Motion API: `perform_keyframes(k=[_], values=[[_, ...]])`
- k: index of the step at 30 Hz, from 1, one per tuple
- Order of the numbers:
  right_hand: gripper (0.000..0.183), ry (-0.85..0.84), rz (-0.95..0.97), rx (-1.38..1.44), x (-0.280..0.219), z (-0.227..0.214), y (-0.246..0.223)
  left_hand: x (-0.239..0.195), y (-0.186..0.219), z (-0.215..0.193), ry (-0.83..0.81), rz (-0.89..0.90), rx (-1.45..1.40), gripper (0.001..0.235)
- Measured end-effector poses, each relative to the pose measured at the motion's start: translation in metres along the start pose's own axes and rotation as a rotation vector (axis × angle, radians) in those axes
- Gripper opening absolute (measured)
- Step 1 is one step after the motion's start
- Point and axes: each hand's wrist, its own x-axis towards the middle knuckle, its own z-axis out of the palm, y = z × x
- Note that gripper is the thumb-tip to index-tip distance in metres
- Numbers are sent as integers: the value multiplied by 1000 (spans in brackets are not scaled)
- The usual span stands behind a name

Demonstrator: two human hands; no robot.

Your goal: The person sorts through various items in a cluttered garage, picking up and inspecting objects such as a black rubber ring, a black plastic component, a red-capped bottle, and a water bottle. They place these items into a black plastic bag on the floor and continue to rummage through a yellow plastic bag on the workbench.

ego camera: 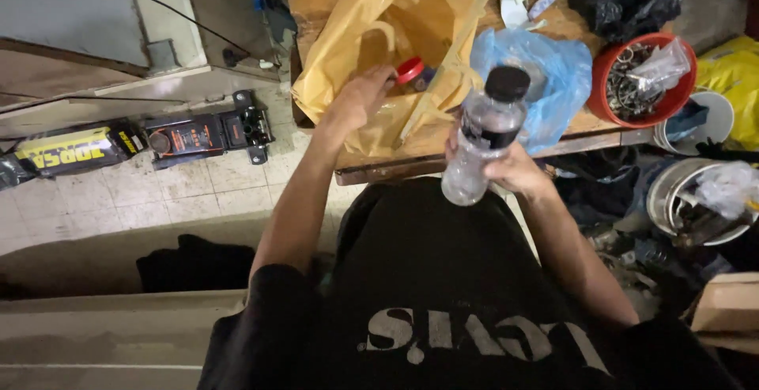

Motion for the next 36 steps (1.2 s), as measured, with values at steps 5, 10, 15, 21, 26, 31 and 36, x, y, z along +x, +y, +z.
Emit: perform_keyframes(k=[5, 10, 15, 21, 26, 31, 36], values=[[96, -53, -171, 117, 4, -42, 8, 9, -11, 23, 119, -107, -1002, 19], [112, -63, -354, -214, 19, -16, -23, -1, 8, 16, 89, -100, -1625, 20], [115, 194, -93, -344, -37, -86, 47, -3, 47, 44, 107, 9, -1713, 24], [98, 313, -199, -325, -37, -55, 44, -16, 61, 73, 64, 23, -1406, 51], [92, 384, -186, -532, -60, -102, 38, -5, -30, 98, 72, -122, -21, 35], [85, 387, -150, -515, -33, -55, 9, -22, -19, 49, -15, -396, 328, 40], [85, 255, -145, -624, -14, -113, 54, -24, -79, 87, -29, -429, 524, 62]])
